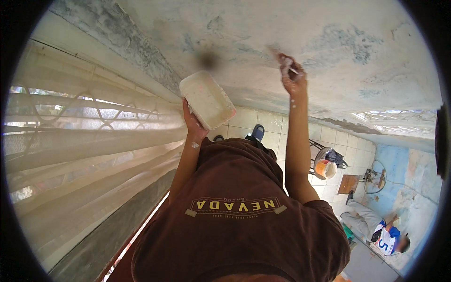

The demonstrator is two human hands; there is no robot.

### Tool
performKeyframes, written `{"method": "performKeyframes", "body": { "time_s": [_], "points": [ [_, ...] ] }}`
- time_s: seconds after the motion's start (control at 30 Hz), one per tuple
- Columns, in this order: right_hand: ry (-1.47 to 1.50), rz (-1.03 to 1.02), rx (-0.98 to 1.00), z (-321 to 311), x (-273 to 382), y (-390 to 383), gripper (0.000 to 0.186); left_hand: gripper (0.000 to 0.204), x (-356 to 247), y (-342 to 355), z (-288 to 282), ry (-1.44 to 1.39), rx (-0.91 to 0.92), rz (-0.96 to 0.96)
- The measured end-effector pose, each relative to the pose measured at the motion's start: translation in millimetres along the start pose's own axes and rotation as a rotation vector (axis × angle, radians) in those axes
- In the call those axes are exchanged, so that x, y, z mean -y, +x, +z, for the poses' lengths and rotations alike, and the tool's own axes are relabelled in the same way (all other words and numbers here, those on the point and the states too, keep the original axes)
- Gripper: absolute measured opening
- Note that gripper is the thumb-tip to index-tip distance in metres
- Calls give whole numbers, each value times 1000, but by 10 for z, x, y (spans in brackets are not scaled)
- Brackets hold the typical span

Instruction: The person patches a ceiling by applying a white compound from a plastic container onto the surface using a red putty knife. The person repeatedly dips the knife into the container and scrapes the compound across various spots on the ceiling.

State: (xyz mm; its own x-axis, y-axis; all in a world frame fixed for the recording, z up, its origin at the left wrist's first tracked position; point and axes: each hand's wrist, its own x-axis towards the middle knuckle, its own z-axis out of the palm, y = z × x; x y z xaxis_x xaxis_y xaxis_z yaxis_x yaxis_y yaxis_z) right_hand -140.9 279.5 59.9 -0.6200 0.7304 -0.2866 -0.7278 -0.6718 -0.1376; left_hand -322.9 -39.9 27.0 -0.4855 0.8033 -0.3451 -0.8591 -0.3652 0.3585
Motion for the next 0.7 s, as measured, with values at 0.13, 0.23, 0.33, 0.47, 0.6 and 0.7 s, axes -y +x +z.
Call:
{"method": "performKeyframes", "body": {
  "time_s": [0.13,0.23,0.33,0.47,0.6,0.7],
  "points": [
    [-24,-94,51,189,282,-497,36,76,-33,21,-174,-41,22,27],
    [187,35,29,-280,174,-401,55,75,-50,43,-181,-40,-19,40],
    [50,227,-254,-721,-537,-31,29,75,-65,46,-214,-57,18,31],
    [-82,152,-266,-1121,-945,524,28,77,-23,56,-16,-28,32,-60],
    [105,265,-234,-730,-923,600,31,80,-26,-21,-89,-38,1,-66],
    [262,287,-147,-478,-450,465,32,81,-17,-30,-118,-11,-13,-47]
  ]
}}
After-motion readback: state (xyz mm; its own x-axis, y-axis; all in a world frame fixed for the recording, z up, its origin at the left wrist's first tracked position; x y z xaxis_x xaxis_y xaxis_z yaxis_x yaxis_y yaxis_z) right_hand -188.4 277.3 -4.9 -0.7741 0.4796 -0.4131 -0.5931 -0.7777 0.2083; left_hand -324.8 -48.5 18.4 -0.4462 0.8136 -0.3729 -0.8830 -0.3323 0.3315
